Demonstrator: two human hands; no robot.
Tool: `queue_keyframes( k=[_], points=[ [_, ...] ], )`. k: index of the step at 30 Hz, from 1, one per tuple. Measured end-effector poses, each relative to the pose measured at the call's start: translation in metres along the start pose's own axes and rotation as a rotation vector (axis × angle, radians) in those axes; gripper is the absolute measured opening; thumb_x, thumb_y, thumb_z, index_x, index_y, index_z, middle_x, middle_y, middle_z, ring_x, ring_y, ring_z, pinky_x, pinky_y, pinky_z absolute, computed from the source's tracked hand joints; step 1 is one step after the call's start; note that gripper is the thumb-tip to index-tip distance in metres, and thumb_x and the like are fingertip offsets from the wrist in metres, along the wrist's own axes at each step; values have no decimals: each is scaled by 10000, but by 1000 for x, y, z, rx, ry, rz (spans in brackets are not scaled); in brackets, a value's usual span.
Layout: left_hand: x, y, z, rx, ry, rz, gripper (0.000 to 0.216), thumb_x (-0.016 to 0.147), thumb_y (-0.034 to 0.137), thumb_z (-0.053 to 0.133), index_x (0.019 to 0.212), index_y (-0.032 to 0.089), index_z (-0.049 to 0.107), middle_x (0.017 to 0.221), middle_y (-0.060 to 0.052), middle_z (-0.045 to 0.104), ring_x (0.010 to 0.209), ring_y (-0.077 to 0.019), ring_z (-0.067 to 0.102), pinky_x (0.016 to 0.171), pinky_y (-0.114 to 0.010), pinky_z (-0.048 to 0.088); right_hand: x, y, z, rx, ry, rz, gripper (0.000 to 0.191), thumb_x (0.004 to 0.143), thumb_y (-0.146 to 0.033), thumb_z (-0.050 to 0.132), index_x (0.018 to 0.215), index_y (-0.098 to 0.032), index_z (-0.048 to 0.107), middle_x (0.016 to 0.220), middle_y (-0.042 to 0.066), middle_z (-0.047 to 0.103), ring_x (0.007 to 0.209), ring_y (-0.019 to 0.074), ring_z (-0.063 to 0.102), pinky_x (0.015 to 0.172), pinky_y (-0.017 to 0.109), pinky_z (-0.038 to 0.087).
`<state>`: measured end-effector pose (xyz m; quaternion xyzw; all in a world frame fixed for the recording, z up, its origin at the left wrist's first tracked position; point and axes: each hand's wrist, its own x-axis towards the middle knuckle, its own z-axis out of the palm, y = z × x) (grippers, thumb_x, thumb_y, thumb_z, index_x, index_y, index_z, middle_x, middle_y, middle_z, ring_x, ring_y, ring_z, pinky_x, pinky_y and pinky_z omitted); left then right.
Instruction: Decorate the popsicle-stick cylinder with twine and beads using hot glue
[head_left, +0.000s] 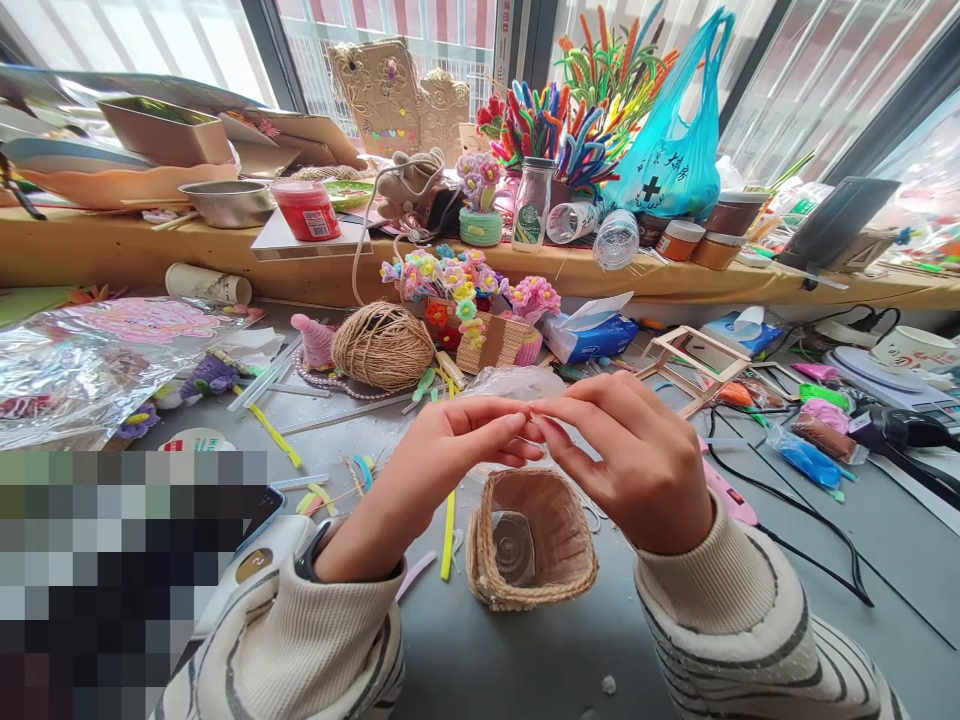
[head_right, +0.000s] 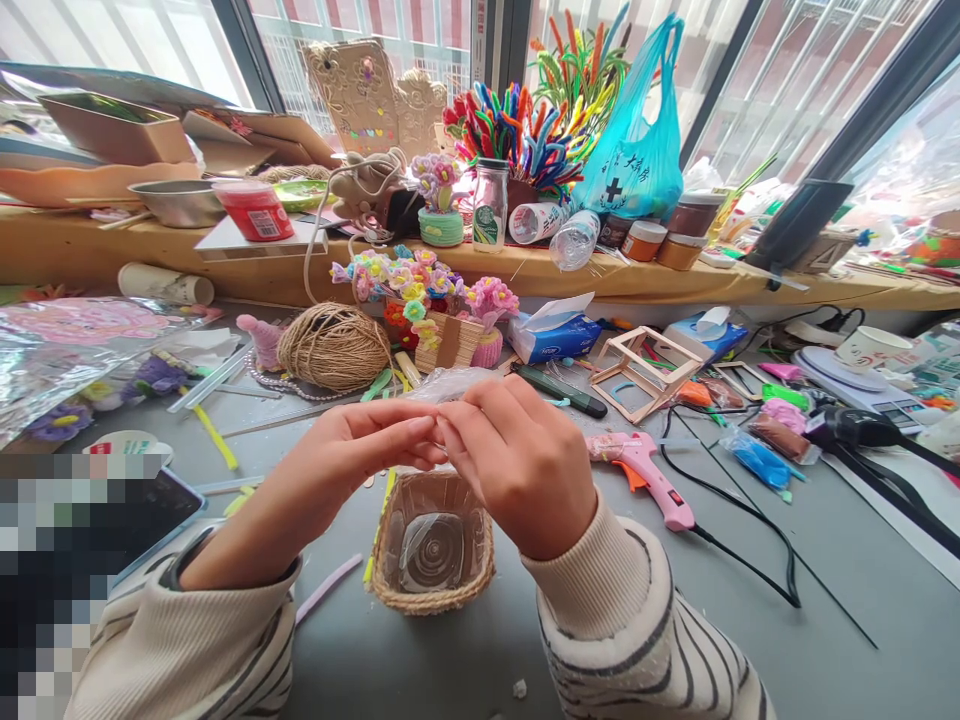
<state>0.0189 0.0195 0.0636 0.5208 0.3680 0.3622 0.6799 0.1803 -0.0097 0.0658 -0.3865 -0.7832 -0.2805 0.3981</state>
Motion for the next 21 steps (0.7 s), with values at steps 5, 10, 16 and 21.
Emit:
queue_keyframes(
  k=[5,10,16,21],
  points=[
    [0,0,1,-16,-9,-1,94,739,234,686,803,189,737,742,3,736,678,-108,648,658,-185,499,0,-1,0,-20,-1,-11,79,776,-136,612,782,-111,687,680,69,661,627,153,555,613,284,478],
    [-1,1,2,23,40,12,121,726,246,692,817,181,737,753,-21,746,697,-144,665,666,-224,510,0,-1,1,-21,-8,-5,92,790,-142,594,802,-119,683,683,63,659,633,150,556,611,281,476],
    [-1,1,1,38,36,15,136,722,268,700,818,179,735,777,-24,753,727,-149,673,688,-224,517,-1,0,2,-17,8,18,77,780,-141,606,774,-111,676,703,75,663,649,156,559,639,293,485],
    [-2,1,2,34,34,18,125,726,260,697,819,186,737,762,-11,751,724,-140,674,682,-211,519,-1,0,2,-1,-10,10,82,776,-130,606,781,-101,682,701,78,662,650,158,554,624,288,478]
  ],
)
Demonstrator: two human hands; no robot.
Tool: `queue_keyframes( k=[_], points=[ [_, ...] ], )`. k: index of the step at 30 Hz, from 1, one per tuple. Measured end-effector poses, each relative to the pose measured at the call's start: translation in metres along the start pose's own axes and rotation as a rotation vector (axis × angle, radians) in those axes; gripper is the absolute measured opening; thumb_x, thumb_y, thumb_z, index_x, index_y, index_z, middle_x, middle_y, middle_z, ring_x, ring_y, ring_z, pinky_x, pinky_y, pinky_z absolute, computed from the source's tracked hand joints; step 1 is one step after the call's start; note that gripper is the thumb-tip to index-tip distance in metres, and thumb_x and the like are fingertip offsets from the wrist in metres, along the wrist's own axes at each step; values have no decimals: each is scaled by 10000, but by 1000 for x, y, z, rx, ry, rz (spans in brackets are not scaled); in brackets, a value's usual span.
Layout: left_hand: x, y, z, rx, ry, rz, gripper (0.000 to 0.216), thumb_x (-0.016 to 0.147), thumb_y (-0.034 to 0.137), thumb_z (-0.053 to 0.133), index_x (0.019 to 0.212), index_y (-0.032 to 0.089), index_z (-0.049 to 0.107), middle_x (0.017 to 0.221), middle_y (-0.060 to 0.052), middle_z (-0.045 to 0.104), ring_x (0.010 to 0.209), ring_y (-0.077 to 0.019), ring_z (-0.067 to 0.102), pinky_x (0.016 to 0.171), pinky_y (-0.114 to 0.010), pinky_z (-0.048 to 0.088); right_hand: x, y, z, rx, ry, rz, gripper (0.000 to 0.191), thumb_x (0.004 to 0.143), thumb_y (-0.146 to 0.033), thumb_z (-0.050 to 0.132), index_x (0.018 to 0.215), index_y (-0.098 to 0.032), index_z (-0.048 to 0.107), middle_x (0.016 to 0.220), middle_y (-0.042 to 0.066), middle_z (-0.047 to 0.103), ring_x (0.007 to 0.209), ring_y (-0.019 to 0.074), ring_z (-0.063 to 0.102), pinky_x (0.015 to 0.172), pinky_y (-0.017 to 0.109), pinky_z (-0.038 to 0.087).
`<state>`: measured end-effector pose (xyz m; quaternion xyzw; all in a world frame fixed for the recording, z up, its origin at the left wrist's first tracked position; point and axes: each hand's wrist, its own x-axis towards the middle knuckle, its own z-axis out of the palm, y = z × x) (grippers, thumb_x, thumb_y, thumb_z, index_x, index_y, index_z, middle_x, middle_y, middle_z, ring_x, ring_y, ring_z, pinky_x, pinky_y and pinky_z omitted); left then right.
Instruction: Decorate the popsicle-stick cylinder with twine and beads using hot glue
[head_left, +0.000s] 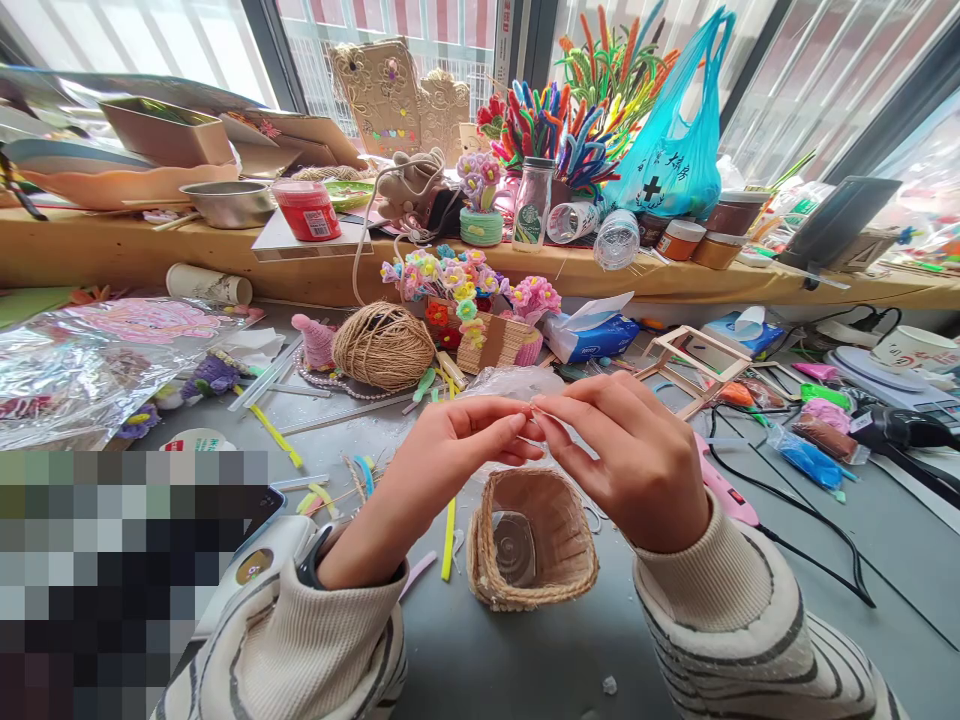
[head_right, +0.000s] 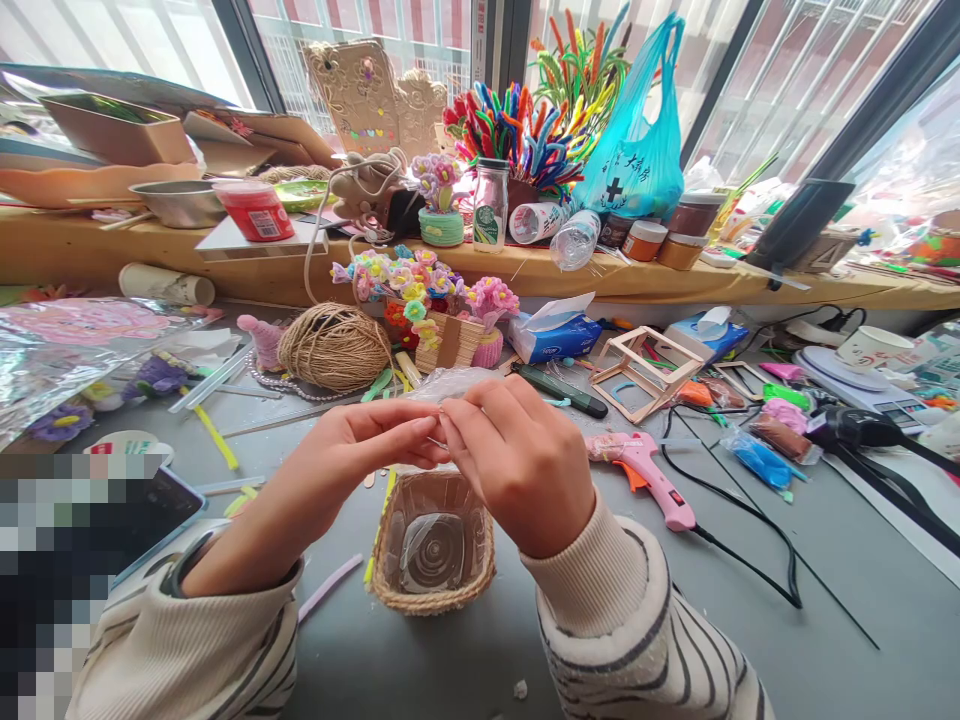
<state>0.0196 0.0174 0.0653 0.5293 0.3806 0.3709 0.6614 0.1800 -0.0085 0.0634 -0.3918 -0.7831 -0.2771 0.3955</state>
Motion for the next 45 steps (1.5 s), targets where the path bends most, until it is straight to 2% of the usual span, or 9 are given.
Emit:
queue_keyframes(
  k=[8,16,23,36,45],
  points=[
    [1,0,-1,68,13,25,174,733,275,685,871,182,736,813,-39,758,763,-181,685,702,-254,526,0,-1,1,-22,-16,-11,126,815,-151,556,800,-123,677,694,62,654,642,144,553,619,274,476],
    [1,-1,0,22,-14,43,133,740,236,690,861,226,745,766,20,754,738,-120,677,662,-170,523,-1,0,1,-9,-3,-1,102,789,-129,589,793,-112,690,703,80,663,631,157,561,600,288,467],
    [1,0,0,49,13,36,119,735,258,690,815,186,738,778,-14,756,736,-150,685,676,-208,527,-1,-1,0,12,-9,10,101,787,-129,596,798,-109,695,703,80,667,648,158,579,624,286,479],
    [4,-4,-2,6,5,47,89,730,264,697,797,220,736,751,23,751,711,-118,682,669,-187,531,0,1,0,-16,10,9,89,785,-129,597,752,-118,679,693,69,664,635,148,569,623,277,481],
    [4,-4,-5,38,15,55,125,747,276,680,835,204,733,788,-1,755,747,-133,684,681,-189,529,-2,3,0,48,-15,34,86,783,-133,601,778,-110,684,710,72,656,660,150,575,636,282,481]
  ],
)
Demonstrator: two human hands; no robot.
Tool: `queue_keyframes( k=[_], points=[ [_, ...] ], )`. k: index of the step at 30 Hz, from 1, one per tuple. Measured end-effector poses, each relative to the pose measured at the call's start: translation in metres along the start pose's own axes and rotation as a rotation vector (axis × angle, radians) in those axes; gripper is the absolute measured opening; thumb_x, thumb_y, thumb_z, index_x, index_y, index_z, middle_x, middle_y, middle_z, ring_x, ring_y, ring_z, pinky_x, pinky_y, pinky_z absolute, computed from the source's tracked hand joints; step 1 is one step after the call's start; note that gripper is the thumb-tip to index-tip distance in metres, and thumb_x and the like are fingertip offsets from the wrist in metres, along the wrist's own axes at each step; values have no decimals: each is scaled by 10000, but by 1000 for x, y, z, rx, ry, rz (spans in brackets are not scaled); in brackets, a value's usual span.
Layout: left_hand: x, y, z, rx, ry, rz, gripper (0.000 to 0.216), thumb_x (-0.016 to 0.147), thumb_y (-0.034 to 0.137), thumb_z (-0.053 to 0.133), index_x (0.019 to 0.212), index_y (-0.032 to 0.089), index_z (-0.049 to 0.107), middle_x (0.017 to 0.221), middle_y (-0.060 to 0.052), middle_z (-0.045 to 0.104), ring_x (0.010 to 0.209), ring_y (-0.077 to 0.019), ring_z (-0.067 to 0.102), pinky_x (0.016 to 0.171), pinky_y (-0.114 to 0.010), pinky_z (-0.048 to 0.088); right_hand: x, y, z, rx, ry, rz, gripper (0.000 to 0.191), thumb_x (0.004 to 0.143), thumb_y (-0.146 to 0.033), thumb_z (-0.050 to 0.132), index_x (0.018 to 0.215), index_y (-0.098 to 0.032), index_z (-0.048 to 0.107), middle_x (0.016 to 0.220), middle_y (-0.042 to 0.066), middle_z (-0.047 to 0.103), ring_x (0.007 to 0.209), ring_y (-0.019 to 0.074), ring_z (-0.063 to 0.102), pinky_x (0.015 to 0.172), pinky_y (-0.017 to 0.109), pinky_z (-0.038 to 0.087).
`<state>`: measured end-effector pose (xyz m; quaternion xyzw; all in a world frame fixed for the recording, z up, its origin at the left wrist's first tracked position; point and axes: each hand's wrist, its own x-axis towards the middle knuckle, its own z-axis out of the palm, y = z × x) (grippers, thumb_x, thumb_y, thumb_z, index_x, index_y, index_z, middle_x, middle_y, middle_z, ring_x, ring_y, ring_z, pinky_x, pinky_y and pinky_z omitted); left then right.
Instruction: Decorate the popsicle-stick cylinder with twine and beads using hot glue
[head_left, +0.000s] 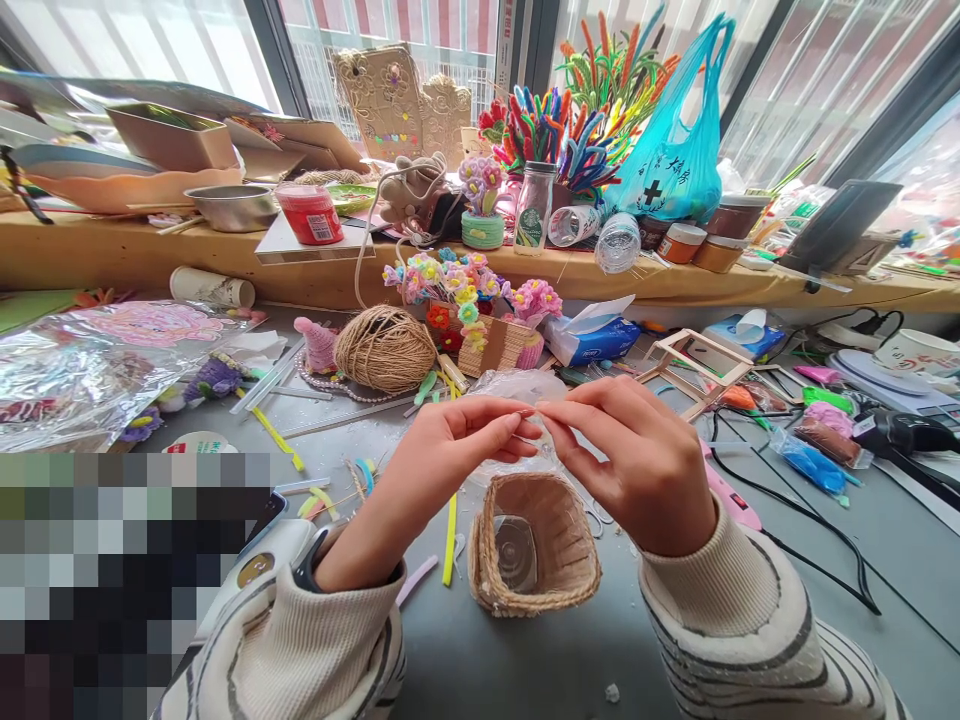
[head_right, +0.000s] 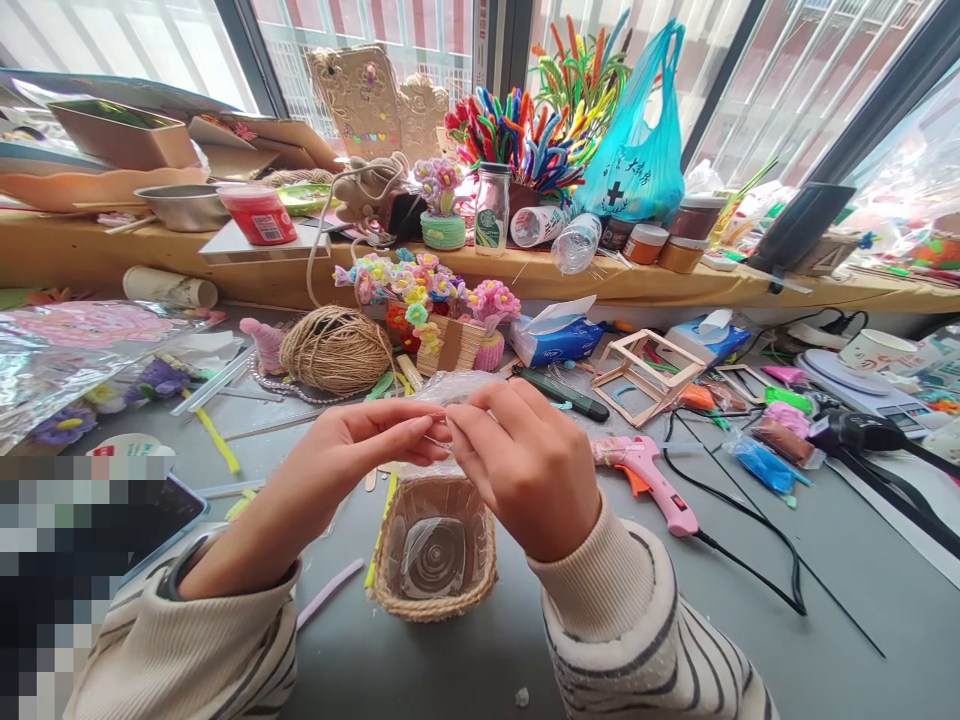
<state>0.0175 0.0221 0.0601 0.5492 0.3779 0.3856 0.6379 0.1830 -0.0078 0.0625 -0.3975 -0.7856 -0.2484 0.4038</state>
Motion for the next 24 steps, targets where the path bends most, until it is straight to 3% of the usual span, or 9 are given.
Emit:
queue_keyframes(
  k=[24],
  points=[
    [1,2,-4,-12,63,-3,117,723,244,693,807,173,731,703,-13,750,695,-141,692,643,-196,524,0,1,-3,55,-17,27,91,799,-148,585,803,-135,675,721,61,659,672,139,577,636,273,490]
  ],
)
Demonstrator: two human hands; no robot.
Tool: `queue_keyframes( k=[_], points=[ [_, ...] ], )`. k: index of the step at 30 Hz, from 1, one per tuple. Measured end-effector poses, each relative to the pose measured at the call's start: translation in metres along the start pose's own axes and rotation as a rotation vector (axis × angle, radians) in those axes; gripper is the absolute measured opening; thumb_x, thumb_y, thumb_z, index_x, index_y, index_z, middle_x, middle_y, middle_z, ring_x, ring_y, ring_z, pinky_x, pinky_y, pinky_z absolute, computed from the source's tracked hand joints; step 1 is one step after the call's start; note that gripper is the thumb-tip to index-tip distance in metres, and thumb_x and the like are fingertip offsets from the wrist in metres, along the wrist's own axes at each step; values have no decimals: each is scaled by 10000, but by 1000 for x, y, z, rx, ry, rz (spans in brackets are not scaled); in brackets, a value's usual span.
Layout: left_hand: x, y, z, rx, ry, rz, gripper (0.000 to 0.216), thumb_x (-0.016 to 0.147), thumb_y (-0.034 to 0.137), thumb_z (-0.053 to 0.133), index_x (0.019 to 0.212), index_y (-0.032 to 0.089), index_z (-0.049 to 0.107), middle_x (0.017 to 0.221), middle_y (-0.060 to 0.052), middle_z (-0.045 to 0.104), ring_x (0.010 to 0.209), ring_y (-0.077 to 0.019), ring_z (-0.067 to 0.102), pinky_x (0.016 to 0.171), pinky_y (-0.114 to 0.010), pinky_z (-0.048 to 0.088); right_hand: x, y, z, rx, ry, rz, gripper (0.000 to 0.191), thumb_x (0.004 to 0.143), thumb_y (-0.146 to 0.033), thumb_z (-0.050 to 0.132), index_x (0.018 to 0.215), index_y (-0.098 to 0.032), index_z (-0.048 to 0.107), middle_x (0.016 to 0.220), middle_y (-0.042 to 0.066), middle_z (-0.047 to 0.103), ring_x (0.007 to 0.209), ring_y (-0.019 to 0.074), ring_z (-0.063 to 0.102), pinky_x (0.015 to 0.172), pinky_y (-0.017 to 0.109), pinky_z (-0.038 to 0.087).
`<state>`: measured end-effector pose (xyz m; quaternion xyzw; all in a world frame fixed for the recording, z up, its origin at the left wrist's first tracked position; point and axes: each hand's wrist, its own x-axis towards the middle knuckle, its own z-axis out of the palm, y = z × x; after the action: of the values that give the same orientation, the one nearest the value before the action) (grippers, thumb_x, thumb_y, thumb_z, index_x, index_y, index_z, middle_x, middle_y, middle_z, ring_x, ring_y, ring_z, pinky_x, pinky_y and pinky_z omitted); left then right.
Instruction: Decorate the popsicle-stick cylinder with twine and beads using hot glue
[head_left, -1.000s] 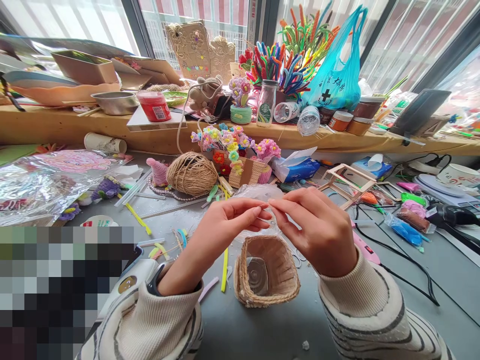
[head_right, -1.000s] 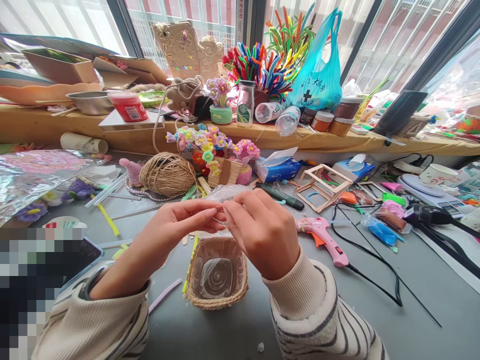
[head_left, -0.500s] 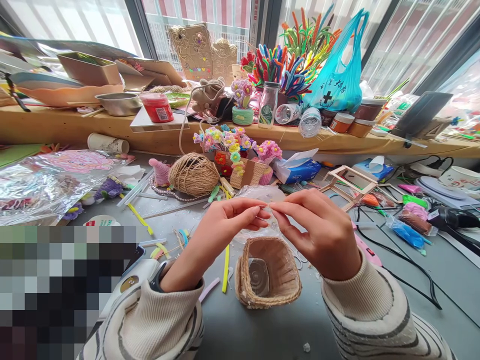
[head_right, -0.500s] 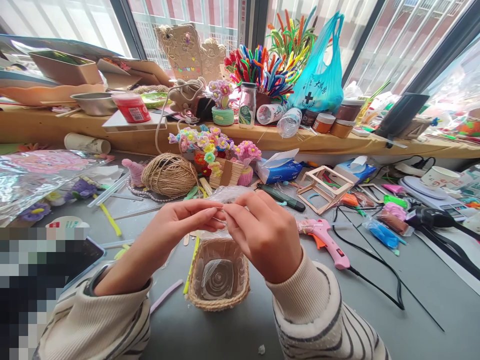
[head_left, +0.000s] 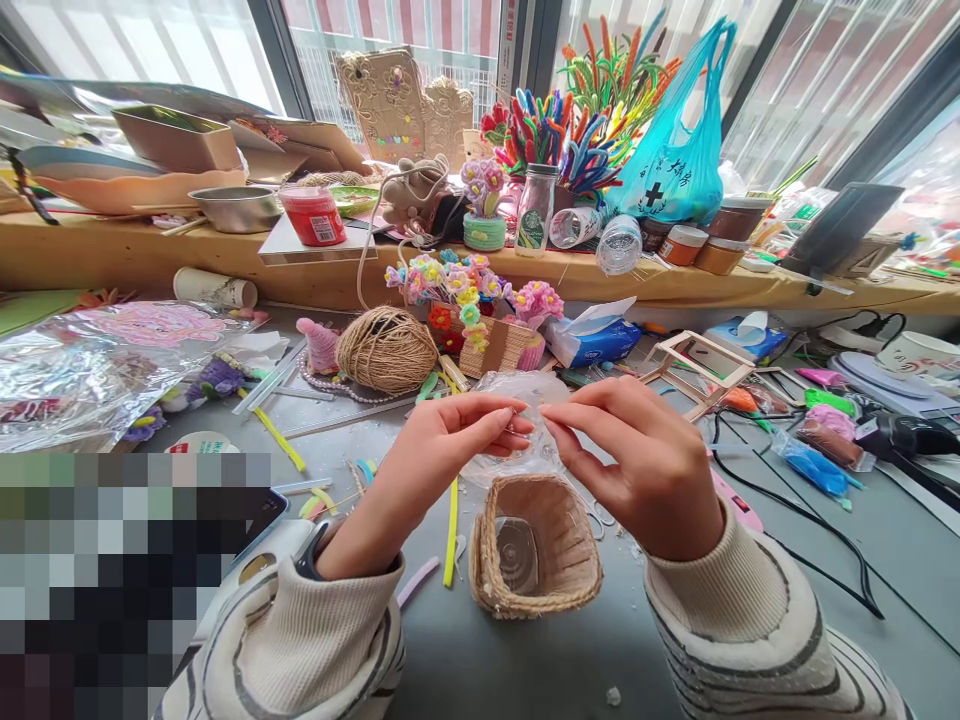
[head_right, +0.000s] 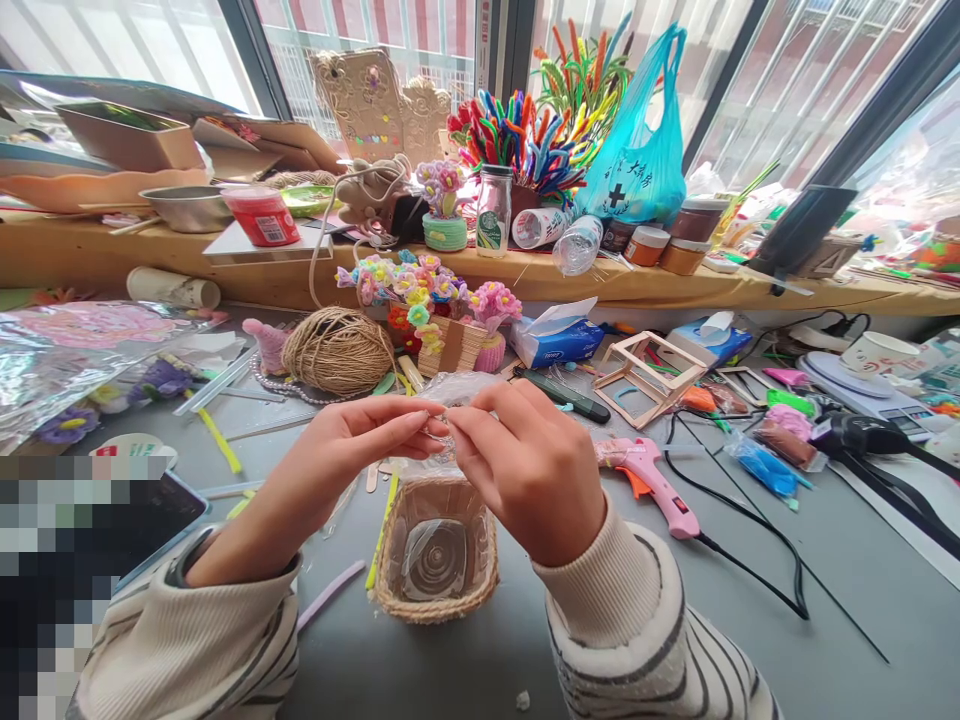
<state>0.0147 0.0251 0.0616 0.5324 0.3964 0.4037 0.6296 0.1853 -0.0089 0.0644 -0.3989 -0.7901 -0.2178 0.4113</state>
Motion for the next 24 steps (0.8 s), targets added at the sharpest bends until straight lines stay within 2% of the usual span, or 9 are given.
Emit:
queue_keyframes(
  k=[8,17,19,22,24],
  points=[
    [1,1,1,-19,5,-14,145,719,253,698,822,156,727,722,-32,754,718,-151,691,656,-207,532,1,1,-1,112,3,103,95,787,-141,593,818,-149,683,730,46,659,671,123,585,624,249,496],
    [-3,2,2,-91,-30,-49,151,740,254,685,856,165,726,773,-52,766,786,-182,704,728,-255,544,3,1,-2,150,-26,171,89,770,-144,610,801,-159,692,704,20,646,529,78,497,447,214,395],
    [-3,2,2,-107,-40,-62,151,748,264,680,859,172,726,789,-49,767,794,-176,705,739,-253,544,2,5,-3,132,-34,180,91,777,-155,606,811,-162,691,716,20,648,533,81,502,464,220,402],
    [-4,2,1,-126,-51,-82,164,751,281,681,869,175,723,807,-49,768,789,-169,707,731,-241,547,-1,12,-2,20,-49,198,130,782,-156,600,876,-149,689,760,41,650,646,122,565,576,251,449],
    [-4,2,1,-135,-58,-89,174,748,287,684,873,172,721,819,-53,768,784,-169,708,725,-239,550,-3,16,-1,-69,-38,216,104,786,-184,602,829,-142,687,729,44,638,656,144,568,596,276,448]
  ],
)
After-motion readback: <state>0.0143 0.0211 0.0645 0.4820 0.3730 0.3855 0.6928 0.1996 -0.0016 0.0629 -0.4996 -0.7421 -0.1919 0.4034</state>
